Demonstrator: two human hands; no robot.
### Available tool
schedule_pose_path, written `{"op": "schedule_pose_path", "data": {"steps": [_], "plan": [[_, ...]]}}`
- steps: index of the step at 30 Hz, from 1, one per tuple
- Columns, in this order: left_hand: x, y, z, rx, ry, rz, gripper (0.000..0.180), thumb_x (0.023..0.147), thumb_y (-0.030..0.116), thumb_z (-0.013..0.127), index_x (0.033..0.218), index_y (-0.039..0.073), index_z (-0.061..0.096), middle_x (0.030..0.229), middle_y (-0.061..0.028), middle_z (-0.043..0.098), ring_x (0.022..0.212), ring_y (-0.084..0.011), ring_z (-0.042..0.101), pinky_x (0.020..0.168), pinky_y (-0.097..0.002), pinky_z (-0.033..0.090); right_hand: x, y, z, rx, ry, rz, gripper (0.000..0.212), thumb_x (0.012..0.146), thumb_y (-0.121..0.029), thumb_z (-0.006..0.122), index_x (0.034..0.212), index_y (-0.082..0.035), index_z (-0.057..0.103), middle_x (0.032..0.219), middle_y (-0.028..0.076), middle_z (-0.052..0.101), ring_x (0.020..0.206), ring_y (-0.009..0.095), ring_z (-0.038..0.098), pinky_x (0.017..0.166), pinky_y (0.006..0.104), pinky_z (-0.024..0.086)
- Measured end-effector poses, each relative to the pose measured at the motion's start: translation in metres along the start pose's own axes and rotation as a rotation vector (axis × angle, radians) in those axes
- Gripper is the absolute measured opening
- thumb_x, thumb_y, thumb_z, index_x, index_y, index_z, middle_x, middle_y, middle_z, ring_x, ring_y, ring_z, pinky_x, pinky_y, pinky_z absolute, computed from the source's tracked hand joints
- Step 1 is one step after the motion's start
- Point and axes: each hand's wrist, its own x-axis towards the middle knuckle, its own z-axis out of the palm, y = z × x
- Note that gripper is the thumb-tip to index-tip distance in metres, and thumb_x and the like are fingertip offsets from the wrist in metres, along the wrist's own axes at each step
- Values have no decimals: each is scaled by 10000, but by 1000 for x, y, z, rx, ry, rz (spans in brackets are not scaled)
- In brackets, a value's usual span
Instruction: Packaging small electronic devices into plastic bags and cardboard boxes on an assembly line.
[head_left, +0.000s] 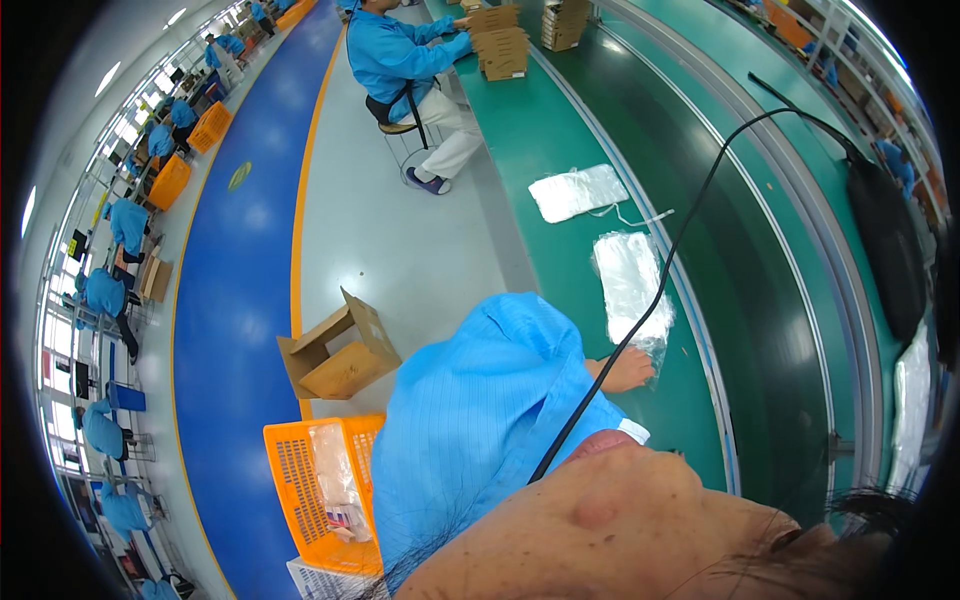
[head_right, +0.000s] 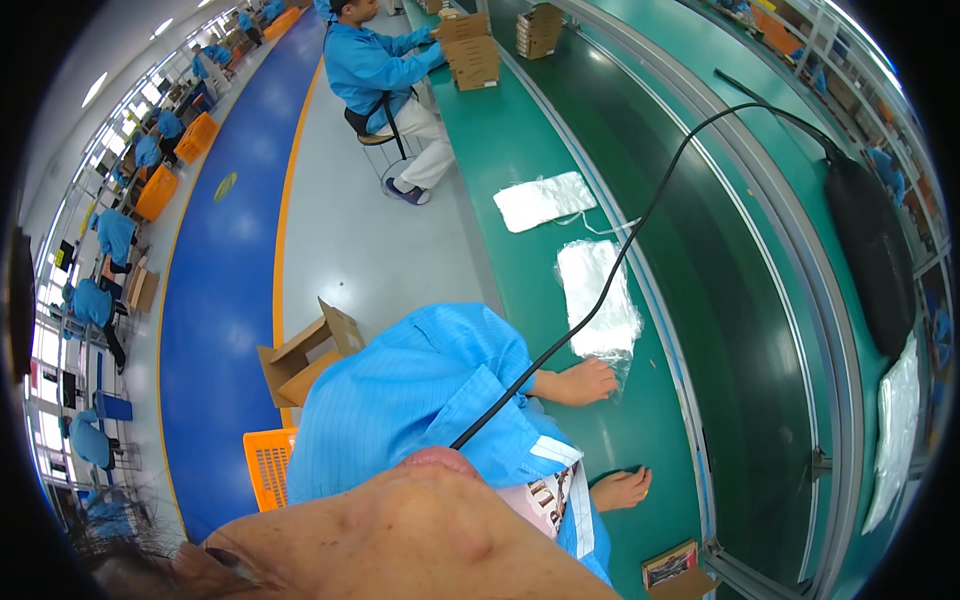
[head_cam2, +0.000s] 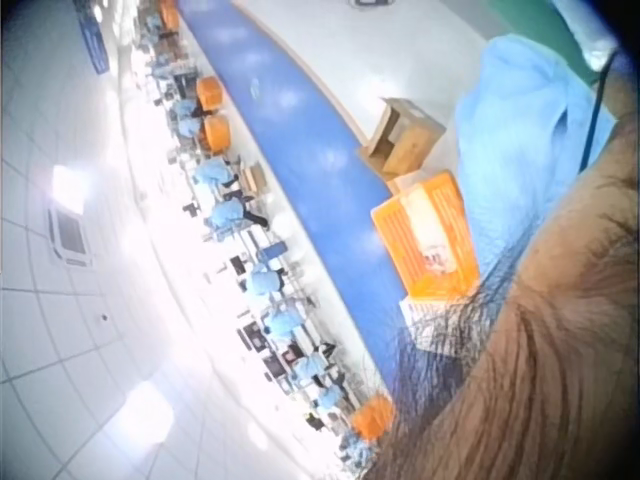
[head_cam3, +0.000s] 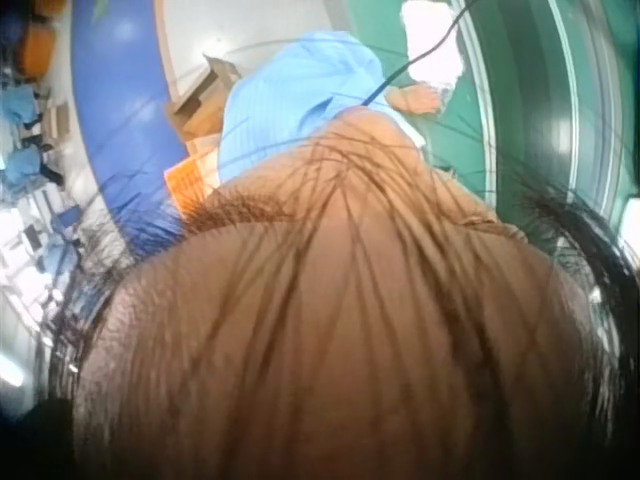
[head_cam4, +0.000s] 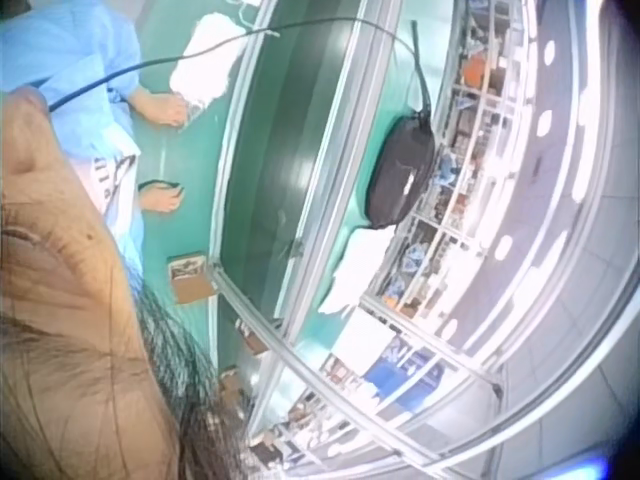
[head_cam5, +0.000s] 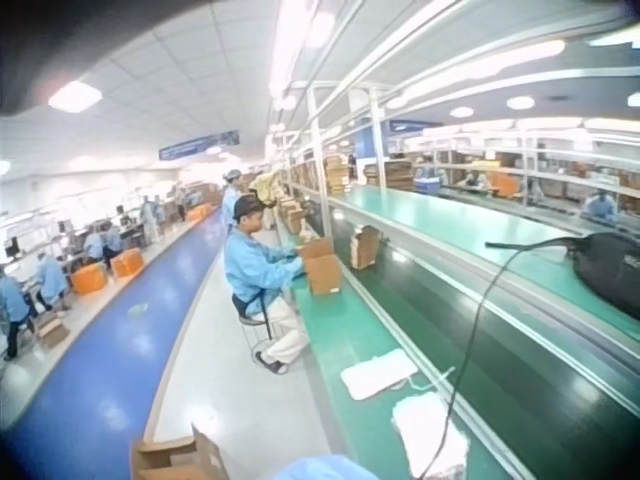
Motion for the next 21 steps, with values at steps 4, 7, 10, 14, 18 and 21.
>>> {"op": "schedule_pose_path", "data": {"steps": [4, 7, 10, 14, 18, 21], "plan": [[1, -1, -7, -8, 40, 6, 159, 764, 184, 623, 832, 76, 528, 864, -84, 472, 841, -253, 469, 720, -369, 380, 4, -10, -10, 1, -37, 16, 302, 840, -101, 482, 1133, -90, 555, 1256, 47, 500, 1096, 290, 482, 839, 439, 398], [2, -4, -5, -16, 45, 6, 127, 772, 167, 609, 804, 75, 528, 844, -84, 468, 827, -254, 467, 722, -370, 382, 4, -10, -10, -10, -40, 20, 300, 845, -100, 478, 1134, -84, 555, 1258, 49, 497, 1092, 291, 481, 839, 438, 396], [3, -5, -7, -5, 42, 16, 106, 783, 160, 593, 784, 75, 530, 825, -82, 466, 821, -256, 466, 724, -372, 381, 4, -8, -6, -14, -29, 12, 296, 851, -100, 471, 1135, -82, 555, 1262, 51, 494, 1081, 295, 483, 833, 437, 395], [3, -6, -5, -3, 41, 29, 101, 795, 163, 582, 785, 74, 534, 819, -82, 469, 817, -257, 466, 722, -369, 380, 3, -4, -3, -13, -32, 12, 290, 861, -102, 463, 1135, -80, 555, 1266, 54, 492, 1068, 299, 484, 822, 435, 393], [5, -4, -7, -53, 84, 32, 82, 763, 134, 571, 780, 63, 535, 809, -90, 478, 803, -261, 470, 727, -373, 380, 2, -1, -1, -19, -52, 28, 291, 862, -96, 465, 1138, -80, 554, 1268, 54, 491, 1063, 298, 483, 817, 432, 393], [5, -3, -10, -108, 105, 25, 78, 713, 98, 564, 763, 53, 524, 789, -98, 479, 784, -270, 472, 723, -377, 382, 3, 0, -1, -14, -65, 25, 292, 858, -89, 471, 1138, -80, 554, 1265, 53, 492, 1058, 297, 485, 811, 429, 394]]}}
